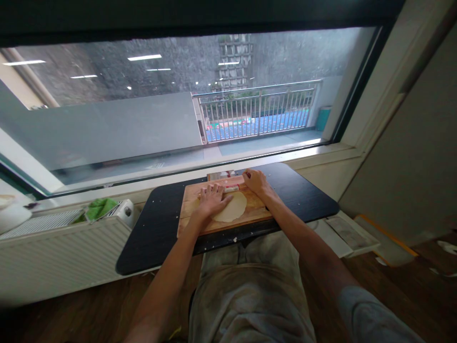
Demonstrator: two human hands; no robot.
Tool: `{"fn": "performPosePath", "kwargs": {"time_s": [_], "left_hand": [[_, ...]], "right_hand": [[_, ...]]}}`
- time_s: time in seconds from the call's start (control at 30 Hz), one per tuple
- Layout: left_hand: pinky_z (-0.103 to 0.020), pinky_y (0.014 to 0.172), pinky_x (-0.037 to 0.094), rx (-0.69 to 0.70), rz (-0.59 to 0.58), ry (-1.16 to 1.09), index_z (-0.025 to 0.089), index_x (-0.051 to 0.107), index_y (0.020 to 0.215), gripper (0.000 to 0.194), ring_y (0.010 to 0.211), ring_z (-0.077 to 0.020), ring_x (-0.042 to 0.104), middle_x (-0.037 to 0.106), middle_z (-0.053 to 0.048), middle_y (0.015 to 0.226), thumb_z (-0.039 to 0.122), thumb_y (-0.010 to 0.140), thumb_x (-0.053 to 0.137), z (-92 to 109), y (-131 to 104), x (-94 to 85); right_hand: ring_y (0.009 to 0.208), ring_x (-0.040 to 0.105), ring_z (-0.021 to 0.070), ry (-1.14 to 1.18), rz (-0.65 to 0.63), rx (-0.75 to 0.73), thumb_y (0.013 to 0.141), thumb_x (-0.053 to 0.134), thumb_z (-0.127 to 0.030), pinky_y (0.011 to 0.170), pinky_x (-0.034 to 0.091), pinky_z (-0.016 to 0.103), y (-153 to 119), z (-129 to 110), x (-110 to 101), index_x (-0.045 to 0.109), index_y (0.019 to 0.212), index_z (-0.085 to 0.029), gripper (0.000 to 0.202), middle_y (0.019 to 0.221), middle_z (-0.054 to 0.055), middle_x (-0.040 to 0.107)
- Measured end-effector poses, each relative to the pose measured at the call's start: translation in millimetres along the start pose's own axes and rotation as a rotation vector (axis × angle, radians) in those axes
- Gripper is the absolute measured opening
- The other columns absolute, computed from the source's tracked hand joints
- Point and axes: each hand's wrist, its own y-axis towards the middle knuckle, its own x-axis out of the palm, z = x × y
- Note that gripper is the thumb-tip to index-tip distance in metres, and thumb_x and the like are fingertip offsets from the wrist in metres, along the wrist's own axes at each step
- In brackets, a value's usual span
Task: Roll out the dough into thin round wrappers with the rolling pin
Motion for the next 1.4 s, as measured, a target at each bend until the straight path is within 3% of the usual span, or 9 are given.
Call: {"fn": "performPosePath", "kwargs": {"time_s": [0.47,0.7,0.93,1.2,1.4], "left_hand": [[-0.068,0.129,0.021,-0.027,0.017,0.028,0.029,0.028,0.176,0.08,0.16,-0.0442,0.034,0.041,-0.015,0.176,0.072,0.109,0.022,2.0,-0.1,-4.1],[-0.064,0.125,0.026,0.007,0.073,0.081,0.029,0.037,0.171,0.071,0.15,-0.0409,0.044,0.051,-0.017,0.165,0.065,0.111,0.025,8.4,-21.6,-4.7],[-0.061,0.123,0.027,0.053,0.114,0.105,0.031,0.025,0.176,0.07,0.143,-0.0393,0.047,0.051,-0.017,0.161,0.06,0.112,0.025,15.0,-48.8,-5.9],[-0.065,0.125,0.025,0.023,0.024,0.06,0.032,0.029,0.175,0.076,0.152,-0.0416,0.04,0.05,-0.017,0.165,0.069,0.109,0.026,10.4,-31.0,-8.7],[-0.067,0.127,0.024,0.014,0.025,0.053,0.033,0.031,0.173,0.074,0.155,-0.0413,0.039,0.049,-0.016,0.167,0.069,0.109,0.026,7.0,-22.6,-7.0]], "right_hand": [[0.095,0.075,0.0213,0.02,0.0,0.049,0.105,0.055,-0.033,0.079,0.045,0.026,-0.9,-2.2,-2.0,0.084,0.108,-0.027,0.029,0.101,0.007,0.084],[0.093,0.075,0.0215,0.019,-0.006,0.042,0.106,0.054,-0.035,0.079,0.046,0.027,1.9,-0.9,0.1,0.084,0.11,-0.027,0.031,0.101,0.007,0.085],[0.094,0.075,0.023,0.023,0.009,0.033,0.105,0.054,-0.037,0.081,0.046,0.028,4.8,2.3,5.7,0.085,0.109,-0.029,0.032,0.101,0.007,0.084],[0.094,0.076,0.0225,0.001,-0.019,0.044,0.106,0.052,-0.036,0.08,0.046,0.028,1.4,-2.8,-1.1,0.084,0.11,-0.029,0.033,0.102,0.006,0.085],[0.094,0.076,0.0217,0.004,-0.032,0.04,0.107,0.053,-0.034,0.08,0.045,0.028,-1.3,-7.0,-7.0,0.084,0.109,-0.028,0.031,0.103,0.006,0.085]]}}
